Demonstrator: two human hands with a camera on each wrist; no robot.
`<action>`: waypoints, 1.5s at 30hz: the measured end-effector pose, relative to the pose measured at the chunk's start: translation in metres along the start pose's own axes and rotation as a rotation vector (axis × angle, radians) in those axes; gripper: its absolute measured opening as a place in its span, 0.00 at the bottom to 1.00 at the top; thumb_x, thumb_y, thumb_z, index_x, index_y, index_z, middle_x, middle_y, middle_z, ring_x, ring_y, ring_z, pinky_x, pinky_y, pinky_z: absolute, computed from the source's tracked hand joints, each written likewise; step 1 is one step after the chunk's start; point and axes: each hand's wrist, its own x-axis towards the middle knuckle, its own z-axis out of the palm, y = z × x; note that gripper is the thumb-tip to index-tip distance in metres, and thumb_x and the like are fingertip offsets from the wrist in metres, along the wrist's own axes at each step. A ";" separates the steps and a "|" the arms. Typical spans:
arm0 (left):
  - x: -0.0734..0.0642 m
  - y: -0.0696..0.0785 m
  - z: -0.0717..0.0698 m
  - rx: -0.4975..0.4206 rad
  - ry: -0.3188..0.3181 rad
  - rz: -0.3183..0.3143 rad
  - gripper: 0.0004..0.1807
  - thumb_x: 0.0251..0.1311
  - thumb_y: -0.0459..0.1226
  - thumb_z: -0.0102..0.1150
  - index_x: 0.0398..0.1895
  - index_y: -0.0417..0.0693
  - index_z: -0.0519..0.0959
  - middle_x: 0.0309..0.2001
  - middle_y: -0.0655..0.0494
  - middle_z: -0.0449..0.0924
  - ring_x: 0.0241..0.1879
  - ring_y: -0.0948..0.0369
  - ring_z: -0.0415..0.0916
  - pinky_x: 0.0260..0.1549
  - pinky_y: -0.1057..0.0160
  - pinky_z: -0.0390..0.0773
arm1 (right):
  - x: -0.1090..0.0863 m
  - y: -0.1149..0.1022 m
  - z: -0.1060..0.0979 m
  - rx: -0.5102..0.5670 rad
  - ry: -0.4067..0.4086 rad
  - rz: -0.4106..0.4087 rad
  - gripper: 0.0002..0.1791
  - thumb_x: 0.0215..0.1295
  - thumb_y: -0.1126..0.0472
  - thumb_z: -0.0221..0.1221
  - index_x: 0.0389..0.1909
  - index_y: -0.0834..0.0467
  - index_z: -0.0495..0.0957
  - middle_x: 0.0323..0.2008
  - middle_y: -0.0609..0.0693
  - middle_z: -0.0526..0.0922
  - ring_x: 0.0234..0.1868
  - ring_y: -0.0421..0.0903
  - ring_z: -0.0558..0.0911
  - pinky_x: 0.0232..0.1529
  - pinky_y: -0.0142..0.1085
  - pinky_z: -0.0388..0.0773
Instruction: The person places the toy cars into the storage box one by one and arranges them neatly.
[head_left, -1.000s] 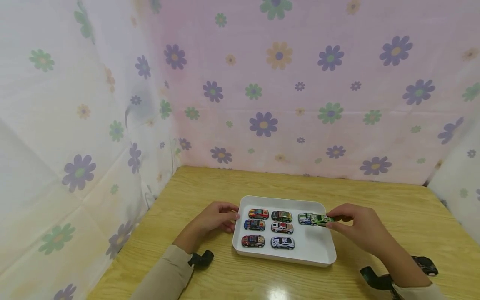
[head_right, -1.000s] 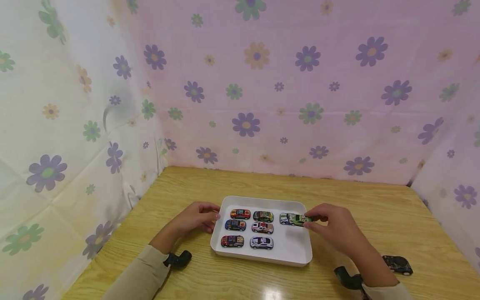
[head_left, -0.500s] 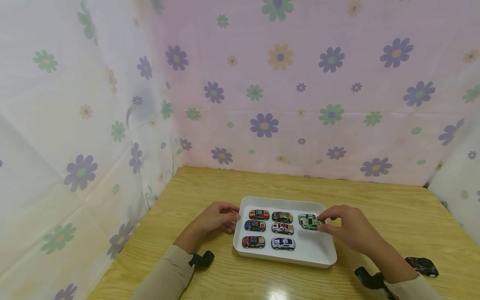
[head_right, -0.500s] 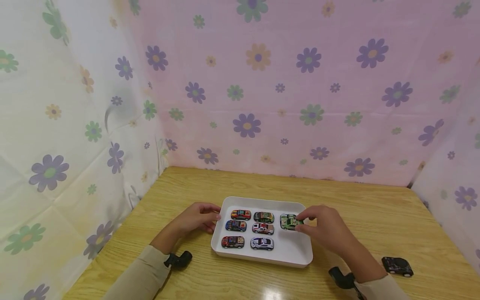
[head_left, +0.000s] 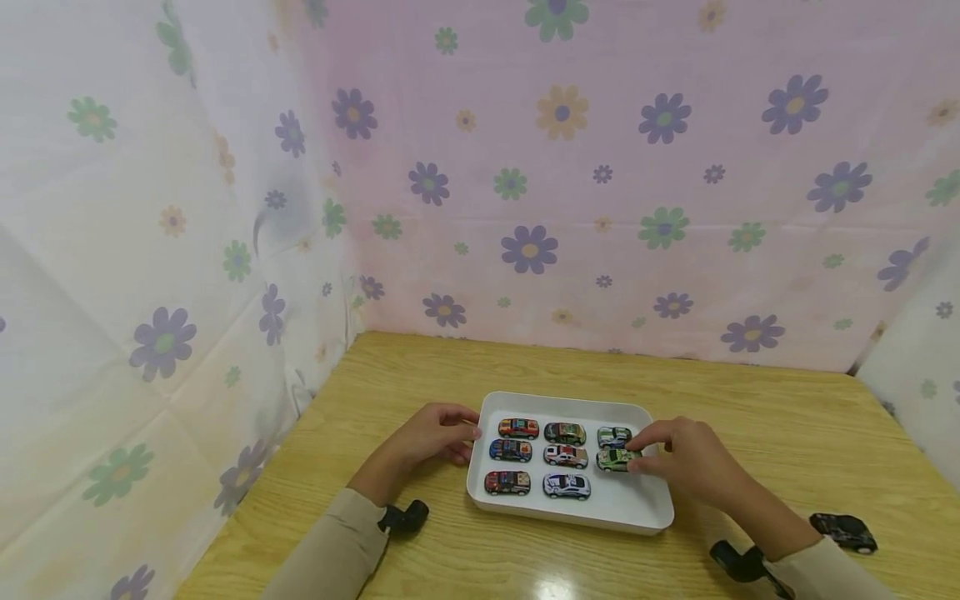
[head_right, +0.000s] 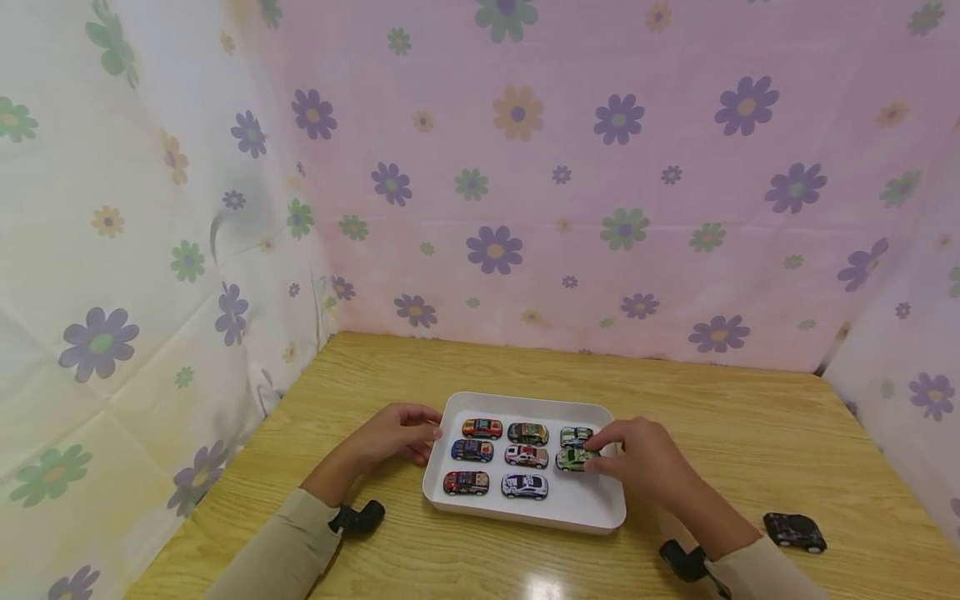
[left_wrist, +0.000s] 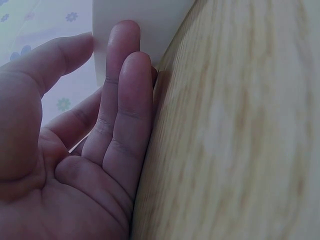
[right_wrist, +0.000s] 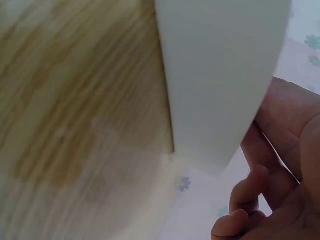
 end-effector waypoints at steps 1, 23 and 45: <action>0.000 0.000 0.000 0.003 0.000 0.002 0.24 0.66 0.42 0.69 0.60 0.39 0.81 0.45 0.48 0.89 0.33 0.57 0.88 0.33 0.60 0.88 | 0.000 0.000 0.001 0.000 -0.003 0.005 0.08 0.54 0.47 0.77 0.35 0.36 0.90 0.43 0.40 0.89 0.39 0.43 0.76 0.37 0.36 0.73; -0.001 0.001 0.000 0.005 -0.003 0.006 0.24 0.66 0.43 0.69 0.60 0.39 0.80 0.45 0.48 0.88 0.33 0.58 0.87 0.34 0.59 0.88 | -0.002 -0.001 0.010 -0.024 -0.008 0.014 0.09 0.52 0.54 0.79 0.34 0.39 0.91 0.40 0.39 0.88 0.40 0.43 0.77 0.38 0.38 0.74; -0.003 0.003 0.001 0.016 0.001 0.001 0.24 0.66 0.43 0.69 0.60 0.38 0.80 0.44 0.48 0.88 0.33 0.58 0.87 0.35 0.58 0.89 | -0.003 0.001 0.004 -0.061 0.038 -0.043 0.10 0.53 0.53 0.79 0.36 0.41 0.91 0.40 0.37 0.89 0.45 0.45 0.79 0.46 0.46 0.81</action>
